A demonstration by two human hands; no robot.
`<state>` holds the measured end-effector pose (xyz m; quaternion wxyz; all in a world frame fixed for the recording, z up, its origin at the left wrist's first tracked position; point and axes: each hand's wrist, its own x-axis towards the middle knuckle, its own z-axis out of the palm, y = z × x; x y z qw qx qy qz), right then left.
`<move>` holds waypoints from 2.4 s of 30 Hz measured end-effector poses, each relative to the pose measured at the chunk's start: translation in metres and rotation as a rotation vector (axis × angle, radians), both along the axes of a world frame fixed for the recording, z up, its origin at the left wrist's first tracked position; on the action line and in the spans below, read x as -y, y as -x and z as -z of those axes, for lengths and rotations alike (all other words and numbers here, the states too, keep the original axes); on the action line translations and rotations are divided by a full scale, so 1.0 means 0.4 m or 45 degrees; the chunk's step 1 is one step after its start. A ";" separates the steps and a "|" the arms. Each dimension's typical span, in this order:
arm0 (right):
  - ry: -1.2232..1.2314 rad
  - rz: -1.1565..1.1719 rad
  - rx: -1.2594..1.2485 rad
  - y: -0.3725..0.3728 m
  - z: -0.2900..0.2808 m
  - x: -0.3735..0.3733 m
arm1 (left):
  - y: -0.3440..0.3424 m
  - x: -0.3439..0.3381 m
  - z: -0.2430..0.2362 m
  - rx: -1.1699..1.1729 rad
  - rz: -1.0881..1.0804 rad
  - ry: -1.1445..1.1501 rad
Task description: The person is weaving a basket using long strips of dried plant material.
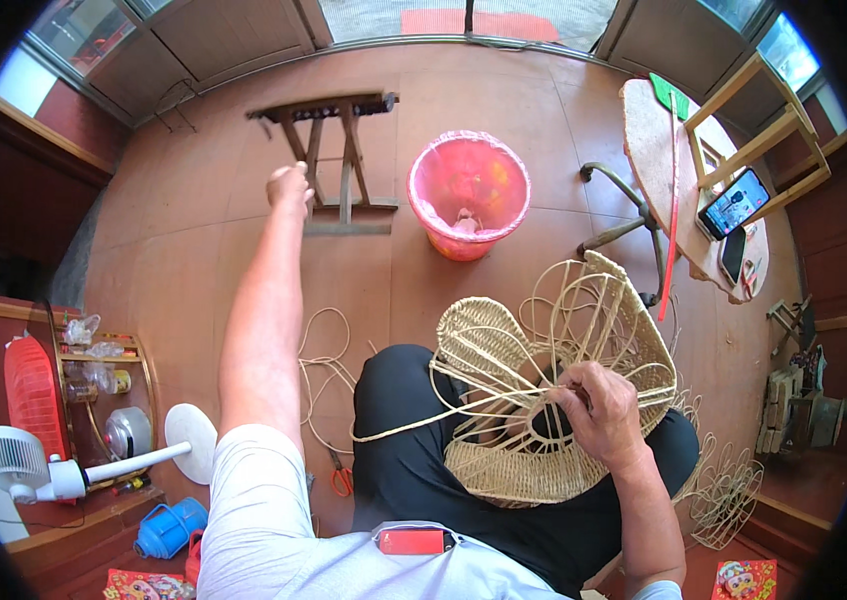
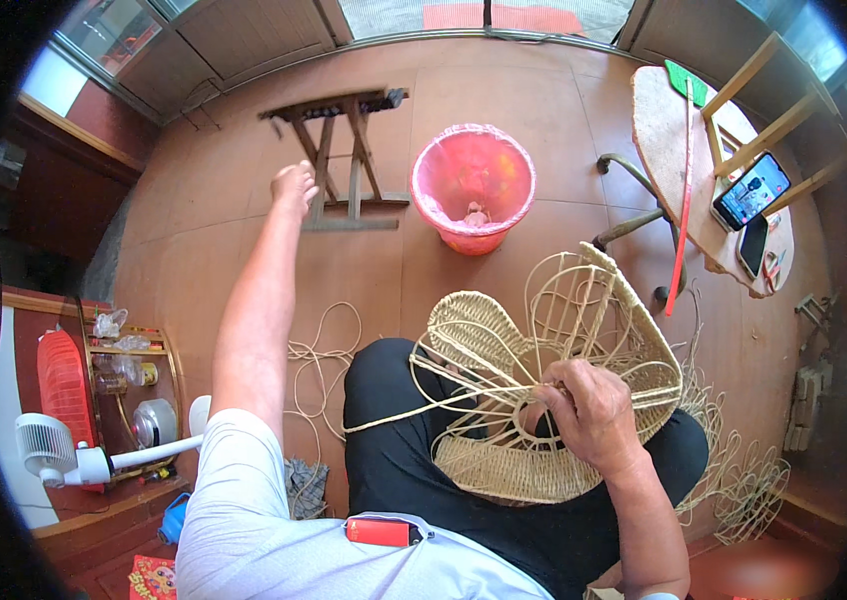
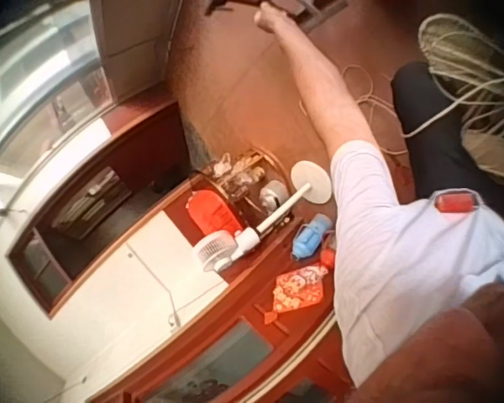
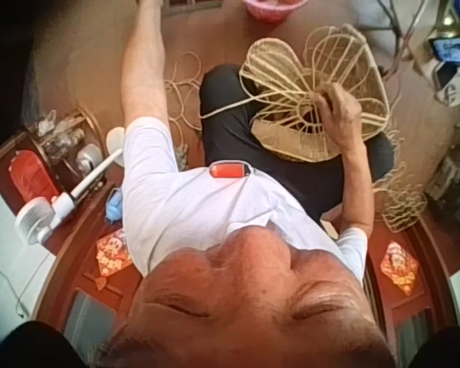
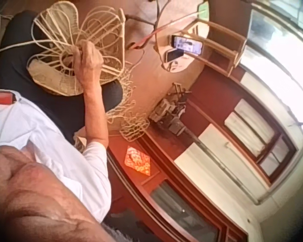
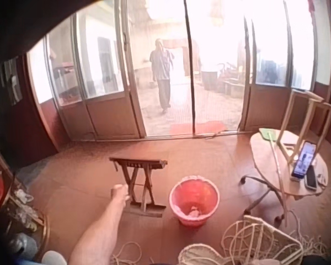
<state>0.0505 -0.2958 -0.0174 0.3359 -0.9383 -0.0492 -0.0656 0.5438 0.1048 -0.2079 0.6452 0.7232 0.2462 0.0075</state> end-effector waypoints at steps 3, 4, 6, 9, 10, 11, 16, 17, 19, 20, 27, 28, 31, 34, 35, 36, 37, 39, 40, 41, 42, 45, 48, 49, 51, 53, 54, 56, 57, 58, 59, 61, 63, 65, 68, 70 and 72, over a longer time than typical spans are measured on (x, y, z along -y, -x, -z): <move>0.020 0.038 0.006 0.017 0.005 0.013 | 0.054 0.039 0.043 0.003 0.498 -1.137; -0.021 0.003 0.031 0.012 0.004 0.008 | 0.046 -0.047 0.081 0.015 0.571 -1.203; 0.020 0.034 -0.020 0.018 -0.009 0.006 | 0.126 -0.024 0.170 -0.102 0.755 -1.022; 0.019 0.020 0.004 0.020 0.001 0.016 | 0.238 -0.010 0.213 -0.188 0.812 -1.103; 0.033 0.038 -0.009 0.026 0.001 0.020 | 0.280 0.034 0.201 -0.237 0.798 -1.059; 0.028 0.043 -0.021 0.030 0.000 0.019 | 0.311 0.051 0.178 -0.293 0.767 -1.029; -0.015 -0.015 0.008 0.020 0.014 0.019 | 0.335 -0.014 0.108 -0.221 0.797 -0.449; -0.023 -0.019 0.028 0.011 0.014 0.021 | 0.336 -0.004 0.076 -0.068 0.831 -0.315; -0.014 0.016 -0.018 0.020 0.004 0.024 | 0.434 0.080 -0.043 0.273 0.869 -0.193; -0.020 0.013 -0.023 0.014 -0.002 0.016 | 0.474 0.116 -0.147 0.513 0.834 -0.249; -0.101 0.022 0.084 0.036 -0.004 0.012 | 1.059 0.307 -0.540 0.736 1.334 -0.671; -0.097 0.023 0.100 0.039 -0.001 0.010 | 1.101 0.320 -0.518 0.767 1.384 -0.697; -0.113 0.007 0.113 0.056 0.001 0.007 | 1.150 0.334 -0.496 0.692 1.352 -0.667; -0.124 -0.029 0.186 0.059 0.008 0.019 | 1.095 0.337 -0.530 0.731 1.401 -0.737; -0.131 -0.021 0.149 0.065 0.005 0.022 | 1.077 0.349 -0.548 0.721 1.401 -0.686; -0.132 -0.018 0.155 0.068 0.008 0.025 | 1.058 0.358 -0.559 0.764 1.407 -0.738; -0.141 -0.018 0.140 0.068 0.013 0.027 | 1.039 0.370 -0.566 0.698 1.413 -0.695; -0.148 -0.016 0.128 0.069 0.015 0.026 | 1.001 0.397 -0.564 0.636 1.418 -0.653; -0.142 -0.009 0.106 0.069 0.012 0.024 | 0.982 0.414 -0.553 0.613 1.354 -0.629; -0.136 -0.002 0.083 0.069 0.010 0.022 | 0.966 0.430 -0.546 0.590 1.291 -0.605; -0.134 -0.004 0.088 0.069 0.008 0.022 | 0.952 0.442 -0.547 0.595 1.287 -0.605; -0.109 -0.060 0.135 0.069 0.007 0.022 | 0.922 0.476 -0.542 0.768 1.282 -0.959; -0.108 -0.055 0.131 0.067 0.012 0.028 | 0.889 0.507 -0.531 0.664 1.364 -1.162; -0.126 -0.051 0.114 0.063 0.013 0.029 | 0.875 0.519 -0.533 0.663 1.359 -1.163; -0.138 -0.051 0.097 0.062 0.015 0.032 | 0.843 0.552 -0.538 0.522 1.505 -1.298; -0.112 -0.072 0.098 0.054 0.019 0.042 | 0.814 0.590 -0.524 0.447 1.605 -1.338; -0.104 -0.079 0.104 0.048 0.022 0.044 | 0.793 0.603 -0.511 0.368 1.713 -1.384; -0.079 -0.114 0.132 0.032 0.027 0.040 | 0.738 0.617 -0.477 0.368 1.741 -1.391; -0.106 -0.130 0.168 0.029 0.030 0.039 | 0.719 0.632 -0.466 0.292 1.847 -1.469; -0.090 -0.138 0.185 0.027 0.031 0.043 | 0.705 0.648 -0.464 0.223 1.945 -1.550; -0.073 -0.167 0.217 0.032 0.034 0.044 | 0.704 0.660 -0.458 0.232 1.981 -1.639; -0.031 -0.185 0.256 0.036 0.047 0.059 | 0.714 0.712 -0.437 0.213 1.994 -1.761; -0.030 -0.189 0.261 0.042 0.065 0.064 | 0.732 0.700 -0.408 0.295 1.936 -1.612; -0.034 -0.213 0.284 0.041 0.073 0.052 | 0.769 0.639 -0.327 1.003 1.296 -1.545; -0.015 -0.202 0.247 0.055 0.054 0.057 | 0.890 0.586 -0.444 1.310 0.975 -1.002; -0.008 -0.200 0.256 0.051 0.057 0.058 | 0.998 0.545 -0.483 1.154 0.889 -0.556; -0.006 -0.204 0.248 0.046 0.060 0.055 | 1.096 0.504 -0.454 0.743 0.925 -0.325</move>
